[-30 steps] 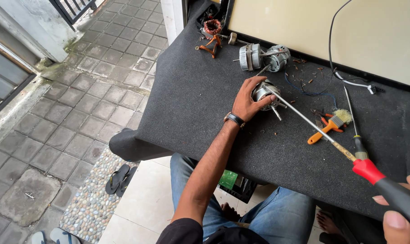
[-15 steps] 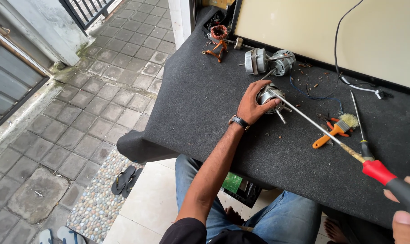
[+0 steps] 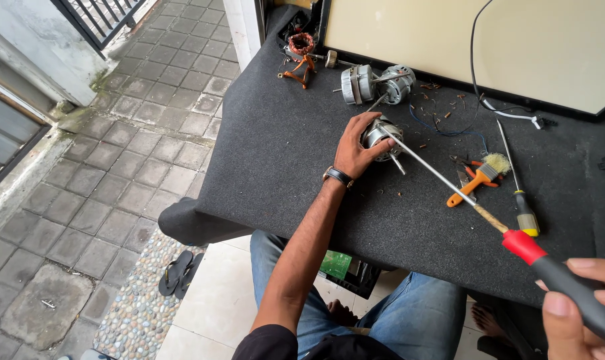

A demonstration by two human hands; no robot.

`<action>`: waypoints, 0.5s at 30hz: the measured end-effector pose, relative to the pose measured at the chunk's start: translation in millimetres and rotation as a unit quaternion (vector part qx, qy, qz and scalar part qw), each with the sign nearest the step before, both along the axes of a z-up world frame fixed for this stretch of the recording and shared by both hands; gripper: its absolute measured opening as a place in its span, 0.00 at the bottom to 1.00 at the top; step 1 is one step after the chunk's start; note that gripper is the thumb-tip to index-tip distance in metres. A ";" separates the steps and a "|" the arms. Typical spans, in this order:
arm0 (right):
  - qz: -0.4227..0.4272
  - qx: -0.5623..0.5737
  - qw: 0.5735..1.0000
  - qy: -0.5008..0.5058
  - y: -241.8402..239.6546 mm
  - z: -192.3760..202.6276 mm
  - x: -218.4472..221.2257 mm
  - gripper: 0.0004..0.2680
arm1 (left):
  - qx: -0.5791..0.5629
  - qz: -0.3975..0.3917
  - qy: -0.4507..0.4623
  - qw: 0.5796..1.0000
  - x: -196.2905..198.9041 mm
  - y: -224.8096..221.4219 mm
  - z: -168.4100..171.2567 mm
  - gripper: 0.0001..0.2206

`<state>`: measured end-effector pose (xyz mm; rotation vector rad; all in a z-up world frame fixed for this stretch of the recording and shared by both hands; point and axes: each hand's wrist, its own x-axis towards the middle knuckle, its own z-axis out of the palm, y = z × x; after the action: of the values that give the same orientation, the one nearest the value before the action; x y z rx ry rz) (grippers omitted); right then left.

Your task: Disassembling and inspecting an electric motor for repair

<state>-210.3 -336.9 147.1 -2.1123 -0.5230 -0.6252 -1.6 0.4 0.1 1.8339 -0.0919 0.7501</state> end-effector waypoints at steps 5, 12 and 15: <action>0.079 -0.028 0.996 -0.019 -1.7 6.1 8.0 0.14 | 0.000 0.000 0.005 1.000 -1.2 0.5 1.1 0.27; 0.028 0.060 0.998 0.012 -8.3 -15.7 9.0 0.16 | 0.000 0.008 -0.003 1.000 -1.6 -0.6 1.1 0.27; 0.014 0.069 0.996 0.047 -11.7 -9.2 6.9 0.12 | -0.002 0.011 -0.009 1.000 -2.4 -1.3 2.9 0.27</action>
<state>-203.3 -348.6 137.9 -1.9895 -0.4430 -0.5284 -4.0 -1.0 3.0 1.8280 -0.0817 0.7827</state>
